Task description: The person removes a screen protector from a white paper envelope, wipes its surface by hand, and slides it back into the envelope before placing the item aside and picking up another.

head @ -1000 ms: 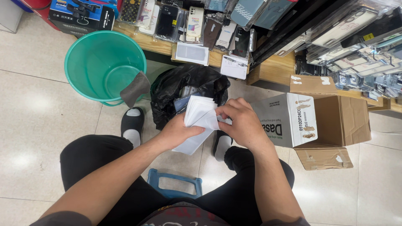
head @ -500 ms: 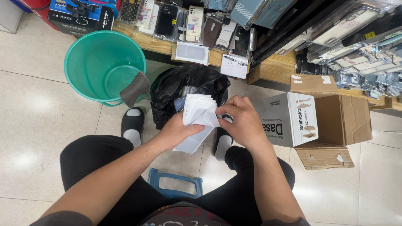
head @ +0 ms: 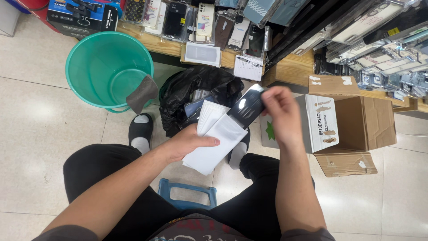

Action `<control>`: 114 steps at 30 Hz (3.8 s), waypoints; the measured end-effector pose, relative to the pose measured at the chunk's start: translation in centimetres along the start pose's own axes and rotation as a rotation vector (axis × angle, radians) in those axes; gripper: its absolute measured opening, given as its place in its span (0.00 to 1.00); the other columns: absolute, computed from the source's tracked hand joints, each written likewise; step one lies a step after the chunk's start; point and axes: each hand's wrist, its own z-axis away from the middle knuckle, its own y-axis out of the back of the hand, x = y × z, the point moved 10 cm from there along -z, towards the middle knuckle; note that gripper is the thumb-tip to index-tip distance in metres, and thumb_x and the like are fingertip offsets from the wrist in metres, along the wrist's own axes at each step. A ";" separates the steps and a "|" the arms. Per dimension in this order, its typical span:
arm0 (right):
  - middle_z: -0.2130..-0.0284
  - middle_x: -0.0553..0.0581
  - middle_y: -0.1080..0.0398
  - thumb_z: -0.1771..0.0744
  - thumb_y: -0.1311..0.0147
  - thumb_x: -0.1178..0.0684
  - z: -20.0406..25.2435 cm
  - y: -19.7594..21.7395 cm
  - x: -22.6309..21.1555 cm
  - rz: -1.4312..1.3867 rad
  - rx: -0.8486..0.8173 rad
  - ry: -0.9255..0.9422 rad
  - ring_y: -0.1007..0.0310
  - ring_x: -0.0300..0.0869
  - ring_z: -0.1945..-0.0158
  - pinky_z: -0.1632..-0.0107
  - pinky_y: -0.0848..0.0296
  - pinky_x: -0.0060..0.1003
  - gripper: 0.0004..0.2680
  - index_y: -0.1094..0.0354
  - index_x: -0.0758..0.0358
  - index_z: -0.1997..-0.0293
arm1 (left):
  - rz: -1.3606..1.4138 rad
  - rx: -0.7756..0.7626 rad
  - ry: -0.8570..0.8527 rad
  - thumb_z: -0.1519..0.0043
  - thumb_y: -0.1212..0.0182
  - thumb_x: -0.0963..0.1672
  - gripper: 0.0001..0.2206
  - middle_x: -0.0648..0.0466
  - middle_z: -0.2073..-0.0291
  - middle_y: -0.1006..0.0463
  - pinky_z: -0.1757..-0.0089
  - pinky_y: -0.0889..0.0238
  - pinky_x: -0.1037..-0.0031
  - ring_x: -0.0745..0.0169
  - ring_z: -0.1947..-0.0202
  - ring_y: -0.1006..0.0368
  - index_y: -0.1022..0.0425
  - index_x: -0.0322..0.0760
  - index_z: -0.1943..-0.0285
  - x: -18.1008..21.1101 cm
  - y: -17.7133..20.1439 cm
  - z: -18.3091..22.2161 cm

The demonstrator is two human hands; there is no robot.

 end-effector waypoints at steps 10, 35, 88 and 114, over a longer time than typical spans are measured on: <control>0.68 0.52 0.30 0.28 0.45 0.57 0.2 2.0 0.6 -0.281 0.147 0.038 0.23 0.37 0.69 0.68 0.20 0.26 0.02 0.33 0.61 0.56 | 0.252 0.216 0.185 0.48 0.25 0.48 0.27 0.42 0.58 0.18 0.57 0.27 0.60 0.50 0.58 0.20 0.25 0.30 0.42 -0.7 0.1 0.7; 0.27 0.65 0.48 0.30 0.67 0.28 6.4 -12.8 -5.8 0.730 -0.352 0.785 0.62 0.68 0.23 0.28 0.58 0.66 0.28 0.41 0.53 0.26 | 0.740 0.027 0.049 0.37 0.45 0.60 0.27 0.47 0.66 0.20 0.63 0.19 0.60 0.50 0.69 0.19 0.22 0.37 0.49 -0.8 -1.8 0.9; 0.26 0.56 0.45 0.35 0.73 0.21 8.7 -13.5 -4.8 0.730 -0.376 0.950 0.66 0.65 0.21 0.25 0.65 0.69 0.26 0.28 0.27 0.39 | 0.860 0.096 -0.300 0.32 0.44 0.53 0.19 0.44 0.65 0.23 0.74 0.30 0.78 0.61 0.74 0.29 0.26 0.33 0.49 7.2 1.3 2.8; 0.50 0.64 0.30 0.40 0.25 0.49 2.6 -7.8 -2.8 0.390 -0.343 0.336 0.26 0.56 0.45 0.41 0.28 0.52 0.32 0.37 0.66 0.30 | 0.395 0.035 -0.121 0.32 0.41 0.50 0.16 0.44 0.62 0.17 0.61 0.22 0.67 0.59 0.63 0.19 0.25 0.33 0.47 2.0 -0.5 0.5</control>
